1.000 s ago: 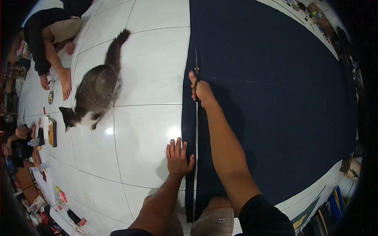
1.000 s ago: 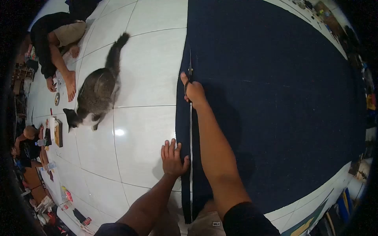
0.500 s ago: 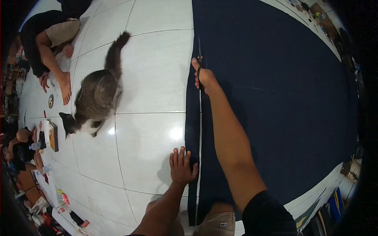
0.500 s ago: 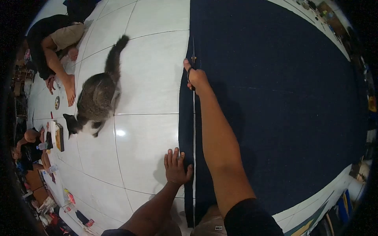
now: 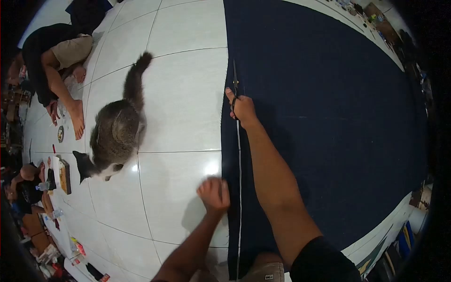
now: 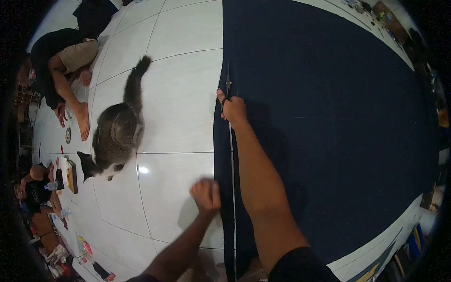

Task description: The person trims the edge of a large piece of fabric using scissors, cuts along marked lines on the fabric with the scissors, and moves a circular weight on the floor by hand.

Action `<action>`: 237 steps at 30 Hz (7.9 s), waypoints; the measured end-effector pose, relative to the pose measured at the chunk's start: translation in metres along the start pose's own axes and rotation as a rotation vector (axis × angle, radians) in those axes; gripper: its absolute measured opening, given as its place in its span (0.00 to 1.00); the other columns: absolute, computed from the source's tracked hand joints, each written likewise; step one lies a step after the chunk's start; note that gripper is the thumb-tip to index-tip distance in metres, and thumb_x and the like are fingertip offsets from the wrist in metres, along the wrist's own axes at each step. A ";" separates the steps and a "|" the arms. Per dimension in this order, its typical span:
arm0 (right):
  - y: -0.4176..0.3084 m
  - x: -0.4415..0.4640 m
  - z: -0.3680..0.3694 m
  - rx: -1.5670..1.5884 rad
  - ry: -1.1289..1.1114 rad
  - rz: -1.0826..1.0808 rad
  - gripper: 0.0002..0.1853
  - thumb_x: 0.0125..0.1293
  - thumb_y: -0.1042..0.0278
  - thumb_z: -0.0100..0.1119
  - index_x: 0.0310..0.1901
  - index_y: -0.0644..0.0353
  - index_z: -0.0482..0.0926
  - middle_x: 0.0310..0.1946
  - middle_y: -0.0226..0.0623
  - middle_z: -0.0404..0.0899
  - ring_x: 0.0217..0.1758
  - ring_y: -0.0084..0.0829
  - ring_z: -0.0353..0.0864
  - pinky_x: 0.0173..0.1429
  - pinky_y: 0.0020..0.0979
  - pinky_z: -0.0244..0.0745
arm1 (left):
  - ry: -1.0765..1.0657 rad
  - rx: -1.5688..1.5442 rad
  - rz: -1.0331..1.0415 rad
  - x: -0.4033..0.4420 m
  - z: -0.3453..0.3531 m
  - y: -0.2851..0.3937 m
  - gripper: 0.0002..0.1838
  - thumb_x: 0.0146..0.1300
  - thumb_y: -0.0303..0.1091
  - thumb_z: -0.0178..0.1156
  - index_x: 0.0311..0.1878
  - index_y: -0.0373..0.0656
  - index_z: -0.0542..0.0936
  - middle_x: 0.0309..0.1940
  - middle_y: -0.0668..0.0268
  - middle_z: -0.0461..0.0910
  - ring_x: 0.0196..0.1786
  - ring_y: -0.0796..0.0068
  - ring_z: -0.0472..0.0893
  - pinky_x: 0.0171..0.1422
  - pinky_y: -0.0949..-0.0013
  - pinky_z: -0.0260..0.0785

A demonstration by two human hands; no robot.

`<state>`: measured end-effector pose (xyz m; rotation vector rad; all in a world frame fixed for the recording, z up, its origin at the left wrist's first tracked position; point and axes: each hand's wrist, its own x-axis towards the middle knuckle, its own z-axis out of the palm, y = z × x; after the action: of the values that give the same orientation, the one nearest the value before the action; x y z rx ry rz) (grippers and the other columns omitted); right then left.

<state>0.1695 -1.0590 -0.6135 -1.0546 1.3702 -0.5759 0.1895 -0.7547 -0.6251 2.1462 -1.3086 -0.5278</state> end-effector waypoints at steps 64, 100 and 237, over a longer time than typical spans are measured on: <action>-0.126 0.213 0.016 -0.041 0.031 0.042 0.33 0.60 0.34 0.61 0.23 0.64 0.73 0.15 0.33 0.69 0.13 0.25 0.70 0.18 0.28 0.66 | -0.048 0.309 0.236 0.259 0.010 0.026 0.22 0.59 0.37 0.56 0.58 0.55 0.76 0.71 0.56 0.59 0.74 0.39 0.50 0.75 0.35 0.38; -0.213 0.344 0.022 -0.093 -0.017 0.082 0.28 0.58 0.36 0.65 0.25 0.57 0.73 0.18 0.27 0.69 0.19 0.24 0.70 0.26 0.28 0.69 | -0.128 0.302 0.181 0.261 0.008 0.026 0.22 0.57 0.39 0.56 0.57 0.52 0.74 0.70 0.53 0.62 0.73 0.36 0.52 0.74 0.33 0.40; 0.107 -0.737 -0.077 0.361 -0.366 -0.151 0.12 0.65 0.66 0.64 0.44 0.61 0.75 0.31 0.33 0.79 0.26 0.24 0.77 0.31 0.23 0.71 | -0.309 -1.042 0.163 -0.401 -0.274 0.098 0.11 0.64 0.31 0.62 0.47 0.37 0.79 0.44 0.64 0.74 0.48 0.76 0.76 0.49 0.73 0.70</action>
<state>-0.0538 -0.4046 -0.3277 -0.9170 0.8340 -0.6740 0.1075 -0.3603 -0.3368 1.1140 -0.9869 -1.1816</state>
